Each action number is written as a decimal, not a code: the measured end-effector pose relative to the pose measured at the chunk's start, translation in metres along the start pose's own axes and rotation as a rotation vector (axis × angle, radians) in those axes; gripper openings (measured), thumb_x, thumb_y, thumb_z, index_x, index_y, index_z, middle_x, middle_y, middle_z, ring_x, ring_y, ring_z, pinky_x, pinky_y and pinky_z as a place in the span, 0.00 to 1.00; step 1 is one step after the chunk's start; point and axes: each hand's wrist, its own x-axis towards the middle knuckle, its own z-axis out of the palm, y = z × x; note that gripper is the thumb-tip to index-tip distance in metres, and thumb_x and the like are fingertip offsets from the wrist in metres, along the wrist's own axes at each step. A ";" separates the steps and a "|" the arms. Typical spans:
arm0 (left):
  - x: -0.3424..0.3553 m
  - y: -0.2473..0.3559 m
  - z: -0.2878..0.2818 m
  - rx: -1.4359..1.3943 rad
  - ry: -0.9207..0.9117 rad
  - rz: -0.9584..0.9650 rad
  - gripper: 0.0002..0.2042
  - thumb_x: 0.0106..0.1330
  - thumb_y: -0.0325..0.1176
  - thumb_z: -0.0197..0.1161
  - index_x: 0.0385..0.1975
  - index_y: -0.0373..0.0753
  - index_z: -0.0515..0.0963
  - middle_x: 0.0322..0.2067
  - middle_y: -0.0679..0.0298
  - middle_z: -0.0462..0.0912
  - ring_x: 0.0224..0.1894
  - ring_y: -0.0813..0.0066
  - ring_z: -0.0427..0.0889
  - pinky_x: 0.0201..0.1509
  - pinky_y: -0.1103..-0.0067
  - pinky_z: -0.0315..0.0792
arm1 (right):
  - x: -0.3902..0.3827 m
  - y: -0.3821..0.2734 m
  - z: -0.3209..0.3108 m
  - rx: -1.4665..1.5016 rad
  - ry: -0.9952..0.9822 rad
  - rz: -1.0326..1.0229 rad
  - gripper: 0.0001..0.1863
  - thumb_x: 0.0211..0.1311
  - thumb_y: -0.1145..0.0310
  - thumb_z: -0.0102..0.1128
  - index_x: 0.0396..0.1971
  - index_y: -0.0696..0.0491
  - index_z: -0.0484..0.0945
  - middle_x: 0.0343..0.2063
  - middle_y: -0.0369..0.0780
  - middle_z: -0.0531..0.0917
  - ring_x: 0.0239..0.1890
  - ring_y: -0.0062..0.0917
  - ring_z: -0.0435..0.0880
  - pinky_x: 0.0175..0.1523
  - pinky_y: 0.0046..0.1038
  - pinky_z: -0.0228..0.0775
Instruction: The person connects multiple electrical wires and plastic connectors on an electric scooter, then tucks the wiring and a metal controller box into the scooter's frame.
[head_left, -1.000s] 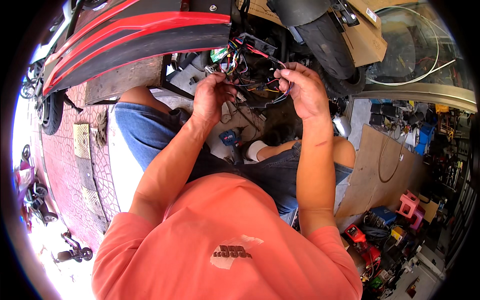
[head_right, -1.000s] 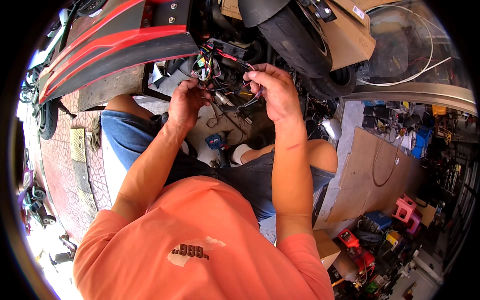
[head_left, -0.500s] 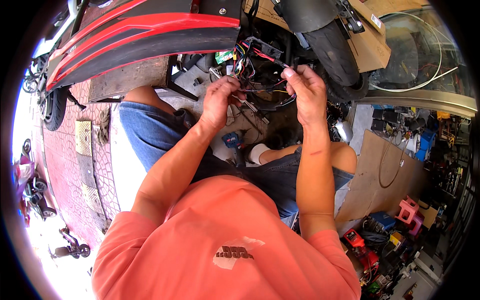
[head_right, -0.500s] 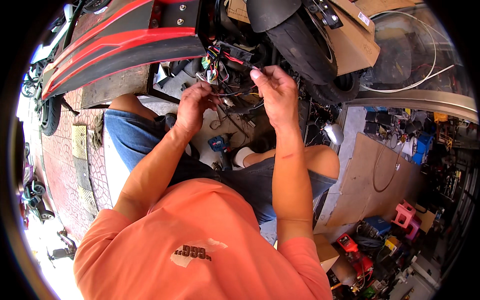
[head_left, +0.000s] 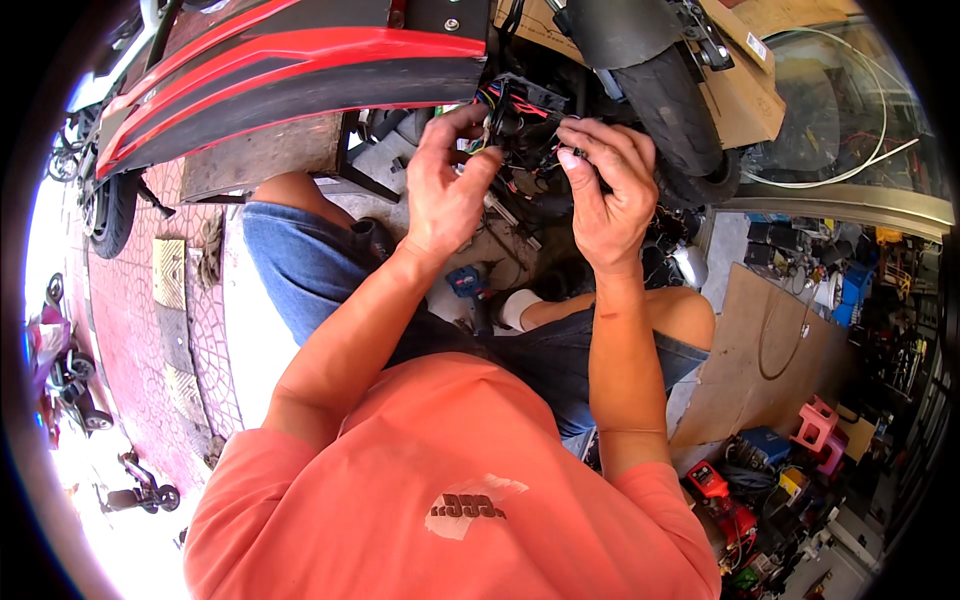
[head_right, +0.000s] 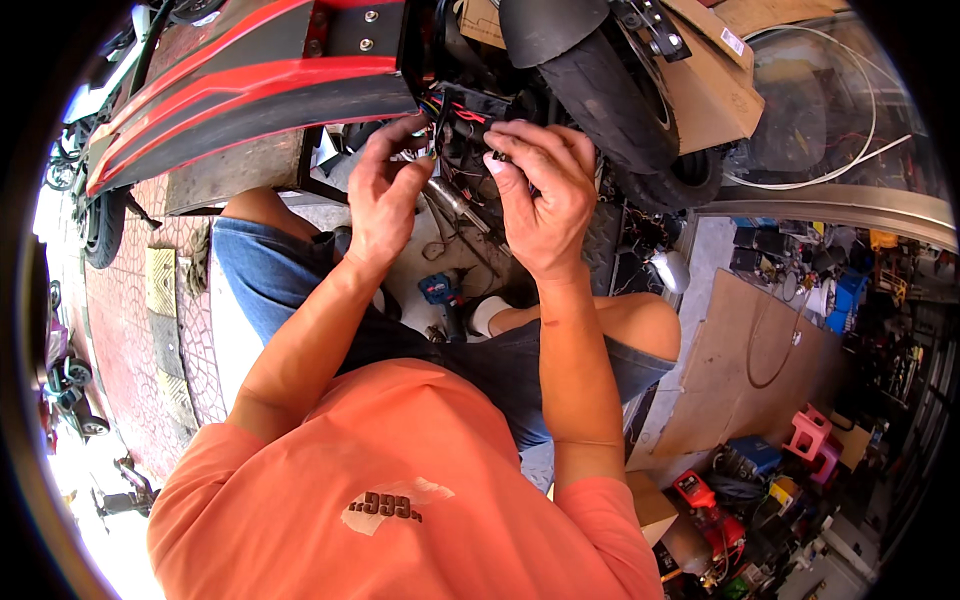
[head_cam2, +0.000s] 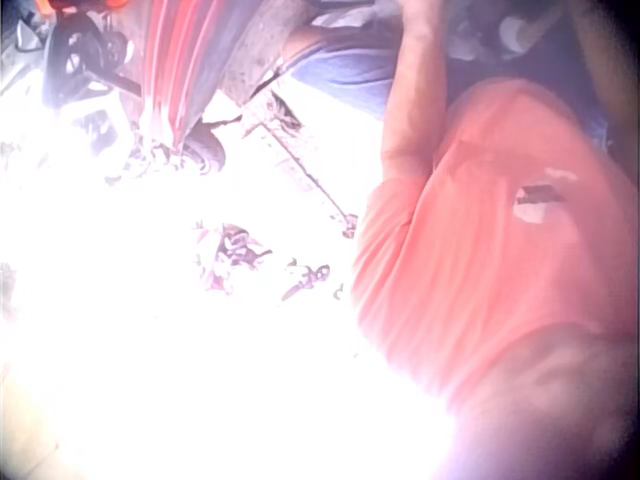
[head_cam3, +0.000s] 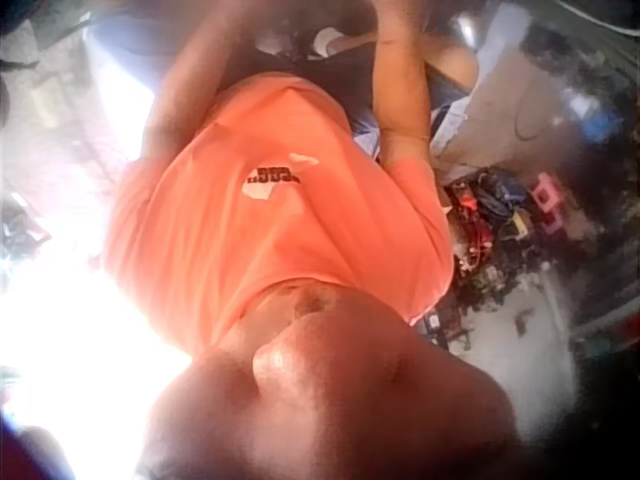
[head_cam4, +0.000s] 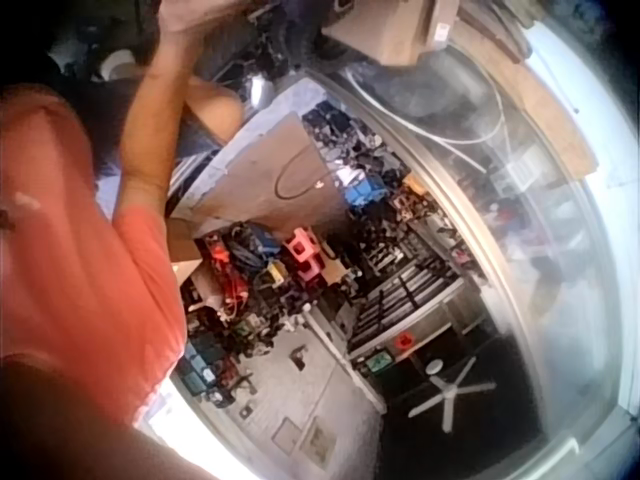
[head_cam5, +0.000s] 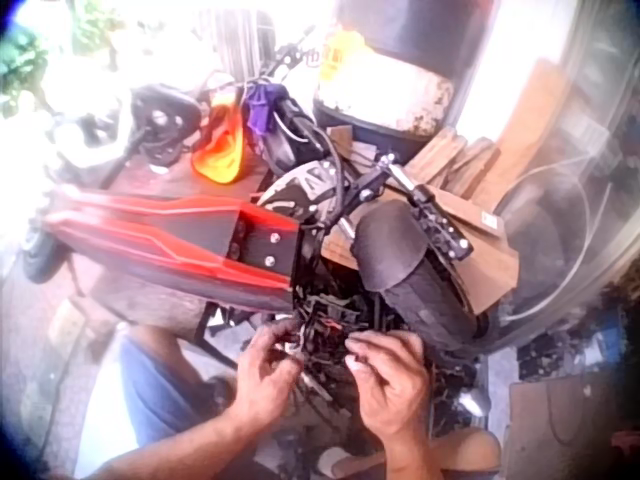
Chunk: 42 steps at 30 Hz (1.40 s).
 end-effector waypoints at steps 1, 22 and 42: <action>0.004 0.001 0.006 0.029 0.006 0.042 0.23 0.63 0.25 0.67 0.59 0.29 0.76 0.46 0.59 0.80 0.43 0.73 0.82 0.47 0.77 0.78 | 0.001 -0.002 -0.001 0.002 -0.013 0.006 0.09 0.60 0.74 0.70 0.40 0.55 0.89 0.39 0.40 0.89 0.44 0.34 0.82 0.51 0.31 0.74; 0.040 -0.006 0.043 -0.298 0.208 -0.285 0.09 0.69 0.23 0.60 0.45 0.29 0.82 0.34 0.68 0.84 0.34 0.82 0.78 0.40 0.84 0.72 | 0.013 0.004 0.042 -0.030 -0.114 0.499 0.14 0.62 0.63 0.68 0.41 0.57 0.87 0.37 0.49 0.88 0.38 0.43 0.87 0.44 0.36 0.77; 0.044 0.007 0.029 -0.191 0.091 -0.312 0.07 0.68 0.28 0.61 0.37 0.31 0.83 0.30 0.65 0.84 0.32 0.80 0.78 0.38 0.80 0.74 | 0.009 0.012 0.056 0.153 -0.104 0.471 0.12 0.57 0.69 0.70 0.39 0.60 0.84 0.32 0.47 0.86 0.34 0.42 0.86 0.43 0.36 0.77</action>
